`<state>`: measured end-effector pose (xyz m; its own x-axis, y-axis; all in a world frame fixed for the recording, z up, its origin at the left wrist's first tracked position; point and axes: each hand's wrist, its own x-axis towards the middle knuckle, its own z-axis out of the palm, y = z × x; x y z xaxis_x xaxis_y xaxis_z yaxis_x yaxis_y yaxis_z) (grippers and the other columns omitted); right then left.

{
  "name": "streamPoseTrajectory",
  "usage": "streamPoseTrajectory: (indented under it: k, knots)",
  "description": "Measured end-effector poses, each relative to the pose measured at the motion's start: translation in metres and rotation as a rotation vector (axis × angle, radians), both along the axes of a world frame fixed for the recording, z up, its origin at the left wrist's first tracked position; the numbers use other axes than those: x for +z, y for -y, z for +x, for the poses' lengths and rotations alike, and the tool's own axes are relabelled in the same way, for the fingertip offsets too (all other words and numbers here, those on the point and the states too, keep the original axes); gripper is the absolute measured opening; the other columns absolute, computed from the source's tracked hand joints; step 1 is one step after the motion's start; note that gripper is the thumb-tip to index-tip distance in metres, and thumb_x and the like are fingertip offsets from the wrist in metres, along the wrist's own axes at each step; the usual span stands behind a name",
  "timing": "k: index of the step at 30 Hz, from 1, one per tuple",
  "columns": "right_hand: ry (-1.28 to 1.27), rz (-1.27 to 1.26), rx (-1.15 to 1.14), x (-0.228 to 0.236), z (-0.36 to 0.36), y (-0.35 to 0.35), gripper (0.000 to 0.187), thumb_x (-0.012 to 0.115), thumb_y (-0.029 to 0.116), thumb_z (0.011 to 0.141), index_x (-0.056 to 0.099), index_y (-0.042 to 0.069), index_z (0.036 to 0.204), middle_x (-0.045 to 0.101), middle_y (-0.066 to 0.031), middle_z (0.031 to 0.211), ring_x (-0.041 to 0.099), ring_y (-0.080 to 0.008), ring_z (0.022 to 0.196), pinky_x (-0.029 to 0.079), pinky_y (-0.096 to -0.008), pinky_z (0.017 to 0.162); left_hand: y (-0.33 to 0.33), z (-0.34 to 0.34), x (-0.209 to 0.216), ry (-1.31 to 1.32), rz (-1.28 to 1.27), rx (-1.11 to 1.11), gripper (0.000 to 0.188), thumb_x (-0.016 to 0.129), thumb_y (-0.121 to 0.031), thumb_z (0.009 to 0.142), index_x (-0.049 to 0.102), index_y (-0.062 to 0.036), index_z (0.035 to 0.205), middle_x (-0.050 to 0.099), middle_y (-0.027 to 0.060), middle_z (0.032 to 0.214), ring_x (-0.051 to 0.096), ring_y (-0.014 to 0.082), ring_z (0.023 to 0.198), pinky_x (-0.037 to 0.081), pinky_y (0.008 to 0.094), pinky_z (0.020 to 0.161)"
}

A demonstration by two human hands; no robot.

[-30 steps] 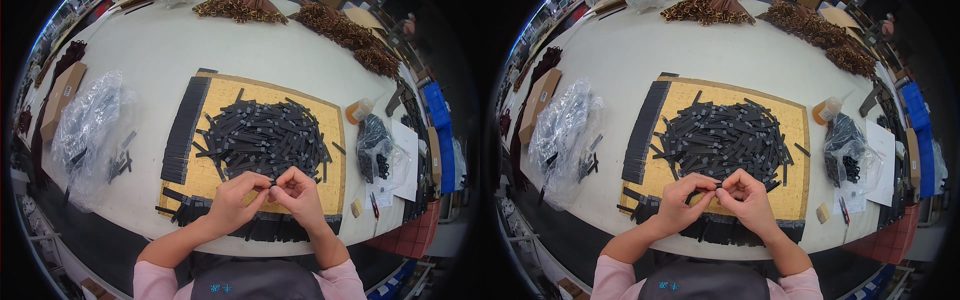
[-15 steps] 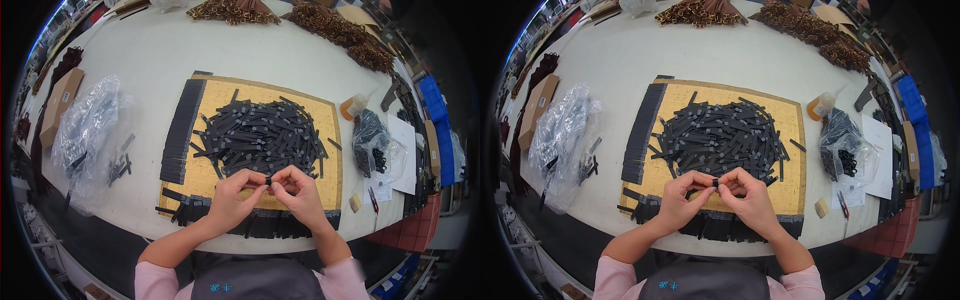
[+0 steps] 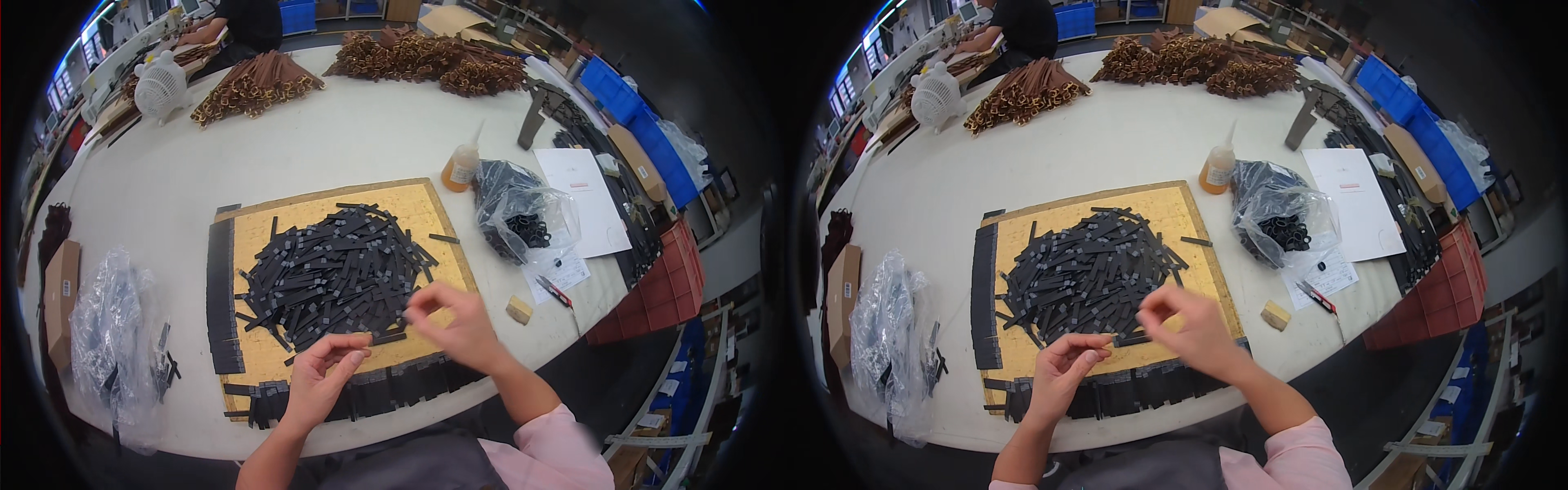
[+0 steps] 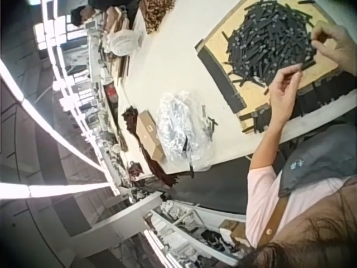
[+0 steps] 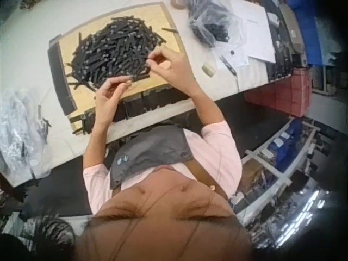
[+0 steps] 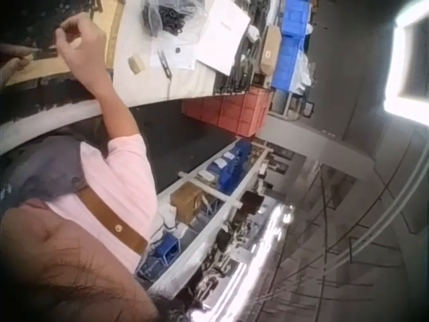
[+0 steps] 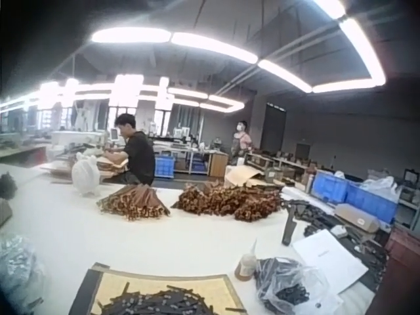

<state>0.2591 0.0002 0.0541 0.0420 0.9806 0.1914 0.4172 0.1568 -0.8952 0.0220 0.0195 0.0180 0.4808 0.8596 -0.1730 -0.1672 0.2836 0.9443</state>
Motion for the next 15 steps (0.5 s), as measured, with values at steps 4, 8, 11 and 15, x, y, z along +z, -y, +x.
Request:
streamPoseTrajectory:
  k: [4, 8, 11, 15]
  knots:
    - [0.069, 0.275, -0.632, 0.000, 0.100, -0.016, 0.007, 0.066, 0.006, 0.095, 0.061, 0.002, 0.091, 0.062, -0.0016, 0.079, 0.056, -0.0078, 0.072, 0.047, -0.0237, 0.068, -0.014, -0.055, 0.014, -0.034, 0.100, 0.291, 0.019, 0.060, -0.005, 0.099, 0.062, 0.0033, 0.116, 0.069, 0.0121, 0.115, 0.067, 0.0150, 0.101, 0.052, 0.0290, 0.093]
    - [0.404, 0.113, -0.691, -0.020, 0.186, -0.005, 0.009, 0.066, 0.012, 0.097, 0.063, 0.004, 0.097, 0.062, 0.0001, 0.084, 0.056, -0.0085, 0.076, 0.045, -0.0237, 0.067, -0.037, -0.131, 0.011, -0.086, 0.256, 0.767, 0.016, 0.059, -0.008, 0.100, 0.065, 0.0021, 0.111, 0.070, 0.0101, 0.110, 0.067, 0.0145, 0.095, 0.051, 0.0280, 0.089]
    - [0.264, 0.102, -0.437, -0.016, 0.114, -0.019, 0.007, 0.064, 0.011, 0.097, 0.061, 0.005, 0.096, 0.059, 0.0018, 0.082, 0.054, -0.0066, 0.072, 0.043, -0.0216, 0.064, -0.013, -0.200, -0.016, -0.351, 0.264, 1.004, 0.016, 0.062, -0.013, 0.099, 0.068, -0.0011, 0.107, 0.070, 0.0055, 0.105, 0.065, 0.0123, 0.089, 0.050, 0.0261, 0.083]
    - [0.288, 0.076, 0.220, -0.005, -0.051, -0.044, 0.007, 0.069, -0.001, 0.087, 0.065, 0.001, 0.092, 0.063, -0.0084, 0.082, 0.064, -0.0190, 0.074, 0.050, -0.0295, 0.066, 0.019, -0.216, -0.045, -0.578, 0.004, 0.773, 0.021, 0.070, -0.023, 0.094, 0.070, -0.0028, 0.101, 0.072, 0.0032, 0.088, 0.066, 0.0115, 0.078, 0.050, 0.0259, 0.072]
